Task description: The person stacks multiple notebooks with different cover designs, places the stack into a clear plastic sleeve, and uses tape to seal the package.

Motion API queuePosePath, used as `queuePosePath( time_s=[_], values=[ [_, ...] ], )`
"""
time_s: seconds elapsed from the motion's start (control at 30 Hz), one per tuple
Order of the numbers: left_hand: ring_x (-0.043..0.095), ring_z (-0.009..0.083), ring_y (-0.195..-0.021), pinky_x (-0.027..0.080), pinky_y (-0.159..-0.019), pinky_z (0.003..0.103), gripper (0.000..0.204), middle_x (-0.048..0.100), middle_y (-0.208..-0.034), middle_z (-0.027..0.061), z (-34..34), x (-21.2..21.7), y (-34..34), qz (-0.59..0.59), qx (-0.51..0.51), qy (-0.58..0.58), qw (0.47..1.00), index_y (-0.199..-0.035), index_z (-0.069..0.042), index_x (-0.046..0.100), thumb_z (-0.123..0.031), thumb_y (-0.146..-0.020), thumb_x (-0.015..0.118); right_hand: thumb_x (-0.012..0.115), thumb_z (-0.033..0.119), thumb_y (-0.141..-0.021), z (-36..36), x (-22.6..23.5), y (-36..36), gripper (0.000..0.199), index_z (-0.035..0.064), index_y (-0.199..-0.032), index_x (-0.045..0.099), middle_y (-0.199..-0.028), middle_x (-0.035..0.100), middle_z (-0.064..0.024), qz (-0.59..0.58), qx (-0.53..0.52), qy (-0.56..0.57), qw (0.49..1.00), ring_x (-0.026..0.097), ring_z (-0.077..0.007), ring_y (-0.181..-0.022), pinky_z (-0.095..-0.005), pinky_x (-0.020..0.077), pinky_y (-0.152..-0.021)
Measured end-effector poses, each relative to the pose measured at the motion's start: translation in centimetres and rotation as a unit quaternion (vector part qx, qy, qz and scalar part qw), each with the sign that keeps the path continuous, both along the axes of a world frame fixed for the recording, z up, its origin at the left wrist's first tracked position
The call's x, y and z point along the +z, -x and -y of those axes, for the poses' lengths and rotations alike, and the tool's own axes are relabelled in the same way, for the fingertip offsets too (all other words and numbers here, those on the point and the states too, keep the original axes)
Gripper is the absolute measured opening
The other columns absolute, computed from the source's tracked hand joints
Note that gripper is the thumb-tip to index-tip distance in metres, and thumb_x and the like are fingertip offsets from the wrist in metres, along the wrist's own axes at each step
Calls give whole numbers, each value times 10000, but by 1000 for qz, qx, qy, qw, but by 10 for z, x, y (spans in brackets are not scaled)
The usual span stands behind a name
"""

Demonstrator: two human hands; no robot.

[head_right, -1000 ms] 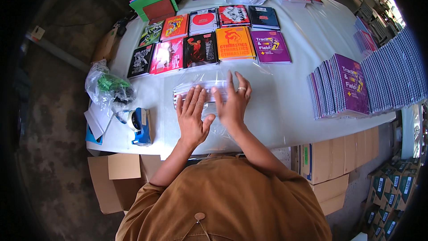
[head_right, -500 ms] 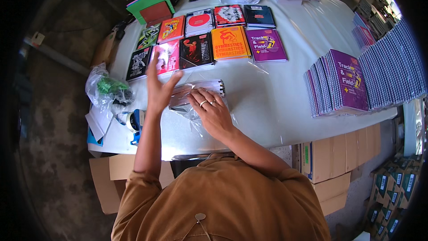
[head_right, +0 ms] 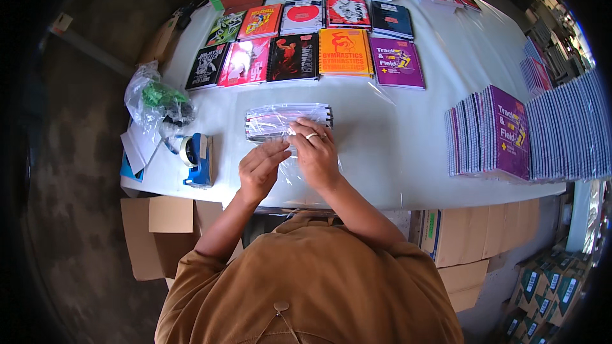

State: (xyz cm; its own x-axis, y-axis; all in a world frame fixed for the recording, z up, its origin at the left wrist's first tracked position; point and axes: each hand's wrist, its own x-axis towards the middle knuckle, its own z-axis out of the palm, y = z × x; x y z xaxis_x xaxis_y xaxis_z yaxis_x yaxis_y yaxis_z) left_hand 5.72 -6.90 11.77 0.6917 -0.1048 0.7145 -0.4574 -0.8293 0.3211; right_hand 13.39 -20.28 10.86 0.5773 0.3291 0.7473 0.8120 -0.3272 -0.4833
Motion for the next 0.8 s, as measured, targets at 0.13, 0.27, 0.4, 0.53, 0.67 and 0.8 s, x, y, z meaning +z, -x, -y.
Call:
queuePosePath(
  time_s=[0.13,0.27,0.4,0.53,0.67,0.8],
  values=[
    [616,245,-800,444,-663,312,322,656,-931,105,-67,9,41,65,245,-9,967,-1002,-45,626,27,-692,673,651,-76,-633,6,0,-5,177,74,-725,635,-947,656,-40,28,5,3,1000,600,-212,-969,-331,451,-810],
    [532,231,-848,421,-682,341,327,590,-979,93,-197,-33,126,-238,504,233,797,-1073,-65,604,-292,-838,596,654,-65,-632,-1,-1,-2,166,74,-721,644,-951,653,-44,35,33,-9,999,596,-215,-977,-336,443,-831],
    [424,119,-695,351,-614,263,457,554,-854,-11,-218,-29,126,-514,378,454,622,-1052,-169,642,-537,-808,523,677,-69,-639,4,-5,-6,176,83,-724,649,-930,649,-48,45,30,-3,999,600,-225,-952,-337,432,-842],
    [447,110,-714,372,-616,265,365,555,-877,-15,-229,-39,139,-553,345,427,626,-981,-142,649,-459,-827,554,687,-72,-654,1,-7,-4,175,89,-707,640,-903,641,-41,57,27,3,998,604,-226,-930,-333,429,-835],
    [544,101,-798,443,-653,274,296,604,-828,-1,-200,-64,182,-268,119,729,618,-837,-59,643,-343,-863,565,683,-89,-668,3,-7,-6,177,67,-730,624,-891,632,-59,70,23,11,997,607,-238,-920,-338,429,-837],
    [574,100,-688,469,-616,274,241,617,-716,24,-200,-98,231,-364,285,541,702,-775,-34,647,-241,-879,579,676,-90,-676,-2,-5,-1,173,64,-736,626,-891,632,-60,60,35,7,998,605,-241,-917,-339,427,-839]
  ],
)
